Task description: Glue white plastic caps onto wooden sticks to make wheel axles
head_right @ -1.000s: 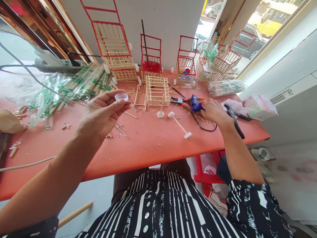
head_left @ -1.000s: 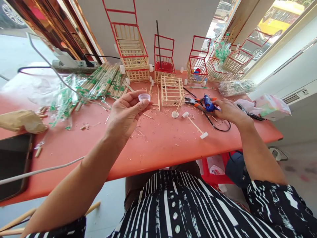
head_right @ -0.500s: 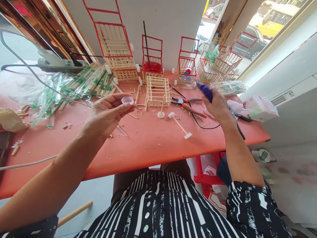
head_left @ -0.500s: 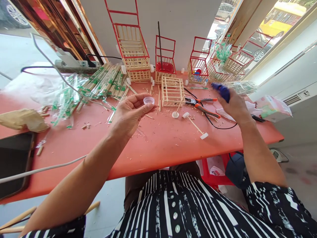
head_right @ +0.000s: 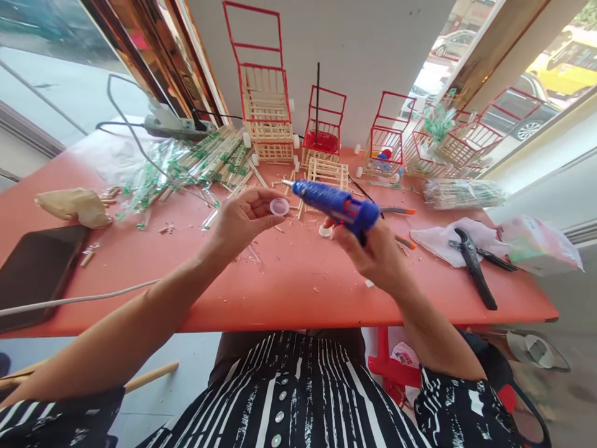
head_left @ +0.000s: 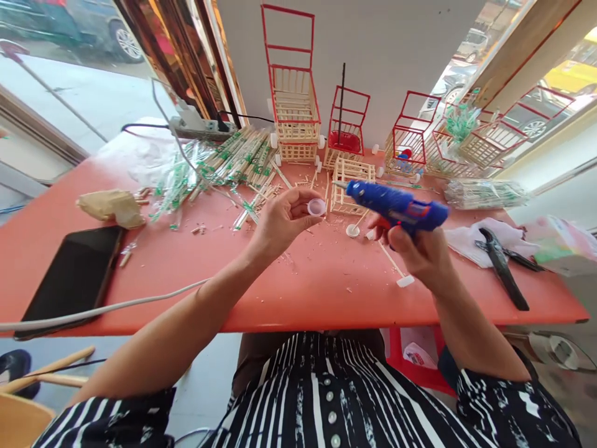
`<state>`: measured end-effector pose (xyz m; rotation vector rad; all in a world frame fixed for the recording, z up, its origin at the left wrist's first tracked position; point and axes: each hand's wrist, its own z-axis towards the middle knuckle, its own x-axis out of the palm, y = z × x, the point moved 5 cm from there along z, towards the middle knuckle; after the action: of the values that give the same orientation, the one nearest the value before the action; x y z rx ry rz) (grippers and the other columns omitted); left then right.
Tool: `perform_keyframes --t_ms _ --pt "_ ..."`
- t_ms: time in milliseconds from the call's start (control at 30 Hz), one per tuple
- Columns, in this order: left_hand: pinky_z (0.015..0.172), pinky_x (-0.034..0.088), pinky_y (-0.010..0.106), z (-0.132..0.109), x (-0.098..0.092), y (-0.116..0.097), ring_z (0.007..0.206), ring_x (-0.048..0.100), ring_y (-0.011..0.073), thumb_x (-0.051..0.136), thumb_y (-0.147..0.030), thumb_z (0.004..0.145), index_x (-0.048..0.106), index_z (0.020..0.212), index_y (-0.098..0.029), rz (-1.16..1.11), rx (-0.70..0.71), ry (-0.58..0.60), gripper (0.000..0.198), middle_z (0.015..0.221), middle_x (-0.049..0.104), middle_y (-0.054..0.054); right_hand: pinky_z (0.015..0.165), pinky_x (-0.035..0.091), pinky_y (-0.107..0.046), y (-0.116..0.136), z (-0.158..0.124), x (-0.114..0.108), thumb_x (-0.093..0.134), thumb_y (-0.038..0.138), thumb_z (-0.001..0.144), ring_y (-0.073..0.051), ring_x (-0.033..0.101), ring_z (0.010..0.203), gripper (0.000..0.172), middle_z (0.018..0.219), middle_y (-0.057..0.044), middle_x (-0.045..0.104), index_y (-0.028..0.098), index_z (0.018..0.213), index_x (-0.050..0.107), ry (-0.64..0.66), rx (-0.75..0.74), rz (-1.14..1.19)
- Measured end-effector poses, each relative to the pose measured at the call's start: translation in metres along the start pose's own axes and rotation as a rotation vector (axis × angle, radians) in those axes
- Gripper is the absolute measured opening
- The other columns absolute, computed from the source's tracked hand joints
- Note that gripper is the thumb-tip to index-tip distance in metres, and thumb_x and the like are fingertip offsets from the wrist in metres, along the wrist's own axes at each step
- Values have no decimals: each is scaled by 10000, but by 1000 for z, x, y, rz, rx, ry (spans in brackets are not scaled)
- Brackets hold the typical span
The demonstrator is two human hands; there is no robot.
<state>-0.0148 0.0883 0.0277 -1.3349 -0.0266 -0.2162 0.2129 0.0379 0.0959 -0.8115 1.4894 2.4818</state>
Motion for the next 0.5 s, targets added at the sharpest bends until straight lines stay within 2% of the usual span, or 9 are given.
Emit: perform_keyframes --t_ms 100,233,500 --pt "837 611 289 1 -4 5 886 735 157 843 -213 689 688 1023 -166 64 2 -11 371 930 743 21 662 485 -314 -19 1 15 518 603 1001 -198 640 784 455 926 -80 710 194 1078 703 63 41 -104" --pt "756 596 277 1 -9 3 863 693 157 837 -229 707 719 980 -187 274 72 -53 300 949 711 29 614 472 -305 -35 -3 17 485 608 1010 -188 625 737 465 942 -92 706 189 1056 683 110 126 -98" --pt "828 566 332 -5 -3 -14 961 668 188 805 -205 803 733 993 -209 555 250 -30 203 1056 725 50 516 378 -288 -31 -8 17 484 576 1015 -143 503 554 436 689 -18 589 186 1000 677 136 195 -158"
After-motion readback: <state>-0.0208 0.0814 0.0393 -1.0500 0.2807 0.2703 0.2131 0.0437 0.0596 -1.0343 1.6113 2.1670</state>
